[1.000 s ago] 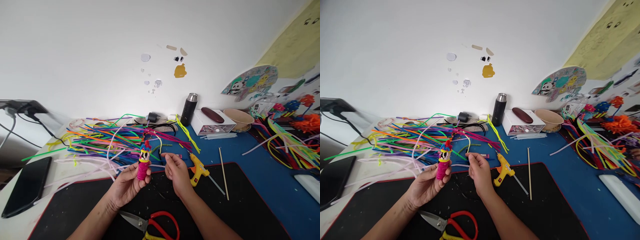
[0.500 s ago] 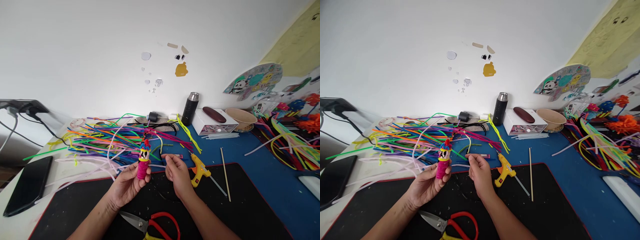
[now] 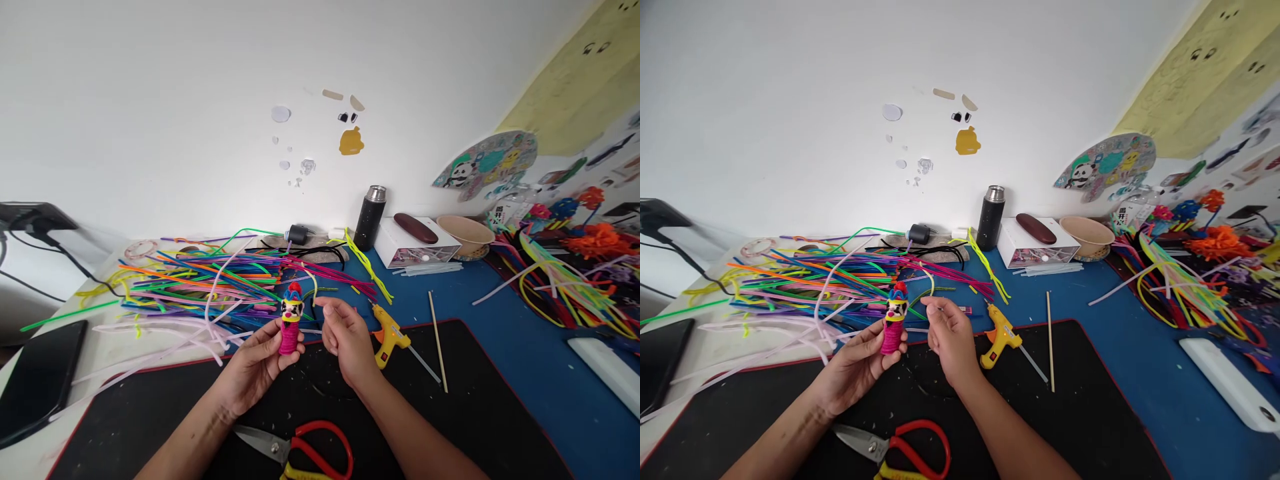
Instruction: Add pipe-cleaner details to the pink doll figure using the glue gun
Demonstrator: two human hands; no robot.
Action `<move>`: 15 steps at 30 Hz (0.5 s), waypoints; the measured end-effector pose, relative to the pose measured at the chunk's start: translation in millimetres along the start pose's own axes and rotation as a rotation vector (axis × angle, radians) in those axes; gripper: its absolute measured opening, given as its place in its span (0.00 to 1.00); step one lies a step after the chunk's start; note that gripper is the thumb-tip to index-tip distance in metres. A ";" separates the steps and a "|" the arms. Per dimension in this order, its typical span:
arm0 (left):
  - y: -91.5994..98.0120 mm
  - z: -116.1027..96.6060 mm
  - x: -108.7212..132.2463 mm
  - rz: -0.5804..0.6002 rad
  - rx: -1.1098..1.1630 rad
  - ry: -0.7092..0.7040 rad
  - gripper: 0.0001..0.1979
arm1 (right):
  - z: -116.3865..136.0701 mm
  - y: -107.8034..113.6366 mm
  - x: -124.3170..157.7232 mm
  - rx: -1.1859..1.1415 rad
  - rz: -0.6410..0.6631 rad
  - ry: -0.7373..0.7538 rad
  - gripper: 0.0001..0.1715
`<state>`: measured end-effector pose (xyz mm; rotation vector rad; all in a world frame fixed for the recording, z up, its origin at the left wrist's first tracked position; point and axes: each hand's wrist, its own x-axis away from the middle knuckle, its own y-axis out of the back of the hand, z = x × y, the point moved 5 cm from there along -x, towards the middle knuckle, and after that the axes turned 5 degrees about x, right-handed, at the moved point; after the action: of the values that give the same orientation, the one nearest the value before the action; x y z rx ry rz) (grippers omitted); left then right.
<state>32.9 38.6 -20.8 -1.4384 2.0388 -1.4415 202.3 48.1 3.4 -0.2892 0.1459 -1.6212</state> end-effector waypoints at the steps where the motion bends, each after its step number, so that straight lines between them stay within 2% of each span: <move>1: -0.2 -0.1 0.1 0.003 0.000 0.000 0.14 | 0.9 -1.1 0.2 0.001 0.003 0.002 0.26; 9: -1.3 -0.3 1.0 0.021 -0.019 -0.019 0.13 | 4.3 -11.7 2.9 -0.001 0.080 -0.002 0.28; 15: -2.2 0.8 1.4 0.029 -0.023 -0.012 0.12 | 9.2 -15.8 3.7 0.009 0.086 -0.008 0.29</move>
<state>34.0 36.9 -18.9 -1.4167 2.0669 -1.3996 189.5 46.3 16.8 -0.2788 0.1432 -1.5347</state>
